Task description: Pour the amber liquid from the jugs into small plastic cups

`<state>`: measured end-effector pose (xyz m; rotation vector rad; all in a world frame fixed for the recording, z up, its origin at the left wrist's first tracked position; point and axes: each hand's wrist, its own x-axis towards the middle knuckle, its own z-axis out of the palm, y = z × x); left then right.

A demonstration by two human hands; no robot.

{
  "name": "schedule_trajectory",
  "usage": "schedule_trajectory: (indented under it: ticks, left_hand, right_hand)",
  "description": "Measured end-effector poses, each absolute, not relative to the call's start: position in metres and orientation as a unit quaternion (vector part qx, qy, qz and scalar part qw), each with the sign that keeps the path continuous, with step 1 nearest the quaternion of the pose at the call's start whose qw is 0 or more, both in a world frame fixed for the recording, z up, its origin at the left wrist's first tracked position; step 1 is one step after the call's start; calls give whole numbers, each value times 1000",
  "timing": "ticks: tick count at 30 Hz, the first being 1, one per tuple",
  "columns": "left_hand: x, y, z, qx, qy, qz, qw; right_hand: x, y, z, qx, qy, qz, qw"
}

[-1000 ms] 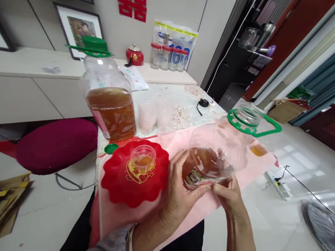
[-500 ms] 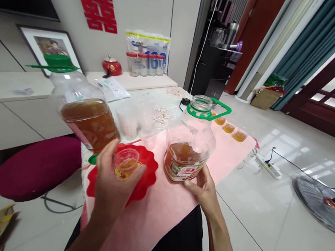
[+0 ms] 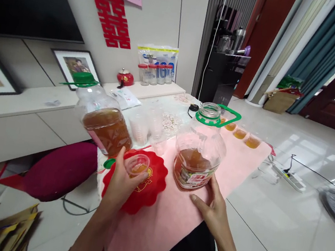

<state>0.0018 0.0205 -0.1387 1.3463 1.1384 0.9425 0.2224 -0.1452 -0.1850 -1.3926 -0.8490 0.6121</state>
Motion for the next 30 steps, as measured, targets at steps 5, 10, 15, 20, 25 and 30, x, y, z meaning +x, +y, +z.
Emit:
schedule_trajectory:
  ticks: [5,10,15,20,25,30]
  left_hand:
    - [2,15,-131,564,497,399,525]
    - [0,15,-129,572,485,408,521]
    - [-8,1,-112,589,449,381,553]
    - [-14,-36,-88,581,398,276,654]
    - [-3,-66,-97,554,312,201,746]
    - [19,-74,-128,581,234,95,774]
  right_hand:
    - [227,-163,-201,-620,-318,290,656]
    - [227,-188,-205,-638,-259,276,671]
    - [213,-205,-175,-657,-252,327,631]
    - [186,-209,-147,-629,-304,374,610]
    - [169,-209,-128,-562,-294,467,616]
    - [171,-218,-121,-564,-301,508,577]
